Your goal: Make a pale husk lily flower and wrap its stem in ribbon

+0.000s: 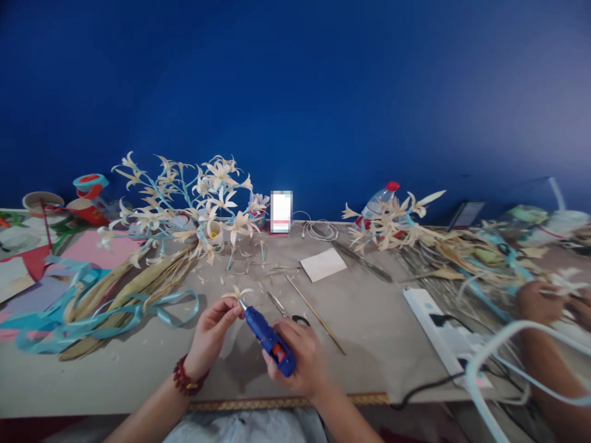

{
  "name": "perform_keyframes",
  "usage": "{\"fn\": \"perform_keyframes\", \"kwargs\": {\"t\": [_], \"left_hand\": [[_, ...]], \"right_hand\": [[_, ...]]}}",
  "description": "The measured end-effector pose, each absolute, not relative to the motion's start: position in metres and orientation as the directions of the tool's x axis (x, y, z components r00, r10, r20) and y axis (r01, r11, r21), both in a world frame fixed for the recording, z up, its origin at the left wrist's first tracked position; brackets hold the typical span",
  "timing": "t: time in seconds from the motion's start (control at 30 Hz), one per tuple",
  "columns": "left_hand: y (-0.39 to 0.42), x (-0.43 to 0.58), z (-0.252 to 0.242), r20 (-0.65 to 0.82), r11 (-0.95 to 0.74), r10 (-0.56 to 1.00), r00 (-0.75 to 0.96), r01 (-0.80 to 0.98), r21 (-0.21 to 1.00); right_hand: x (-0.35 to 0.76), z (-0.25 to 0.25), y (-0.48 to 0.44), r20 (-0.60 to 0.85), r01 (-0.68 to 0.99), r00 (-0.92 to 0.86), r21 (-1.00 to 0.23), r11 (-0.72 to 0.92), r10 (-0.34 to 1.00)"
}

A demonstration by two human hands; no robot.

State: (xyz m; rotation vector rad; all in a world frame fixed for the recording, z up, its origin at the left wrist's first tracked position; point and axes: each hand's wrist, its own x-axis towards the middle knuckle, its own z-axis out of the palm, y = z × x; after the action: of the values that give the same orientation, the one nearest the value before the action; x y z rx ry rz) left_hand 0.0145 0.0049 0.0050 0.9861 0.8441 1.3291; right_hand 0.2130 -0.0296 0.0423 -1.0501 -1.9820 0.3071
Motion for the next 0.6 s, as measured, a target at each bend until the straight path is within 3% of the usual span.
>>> {"fn": "perform_keyframes", "kwargs": {"t": [0.6], "left_hand": [[0.005, 0.015, 0.005, 0.043, -0.009, 0.996, 0.082, -0.378, 0.926]], "right_hand": [[0.213, 0.03, -0.027, 0.578, 0.594, -0.317, -0.497, 0.632, 0.752]]}}
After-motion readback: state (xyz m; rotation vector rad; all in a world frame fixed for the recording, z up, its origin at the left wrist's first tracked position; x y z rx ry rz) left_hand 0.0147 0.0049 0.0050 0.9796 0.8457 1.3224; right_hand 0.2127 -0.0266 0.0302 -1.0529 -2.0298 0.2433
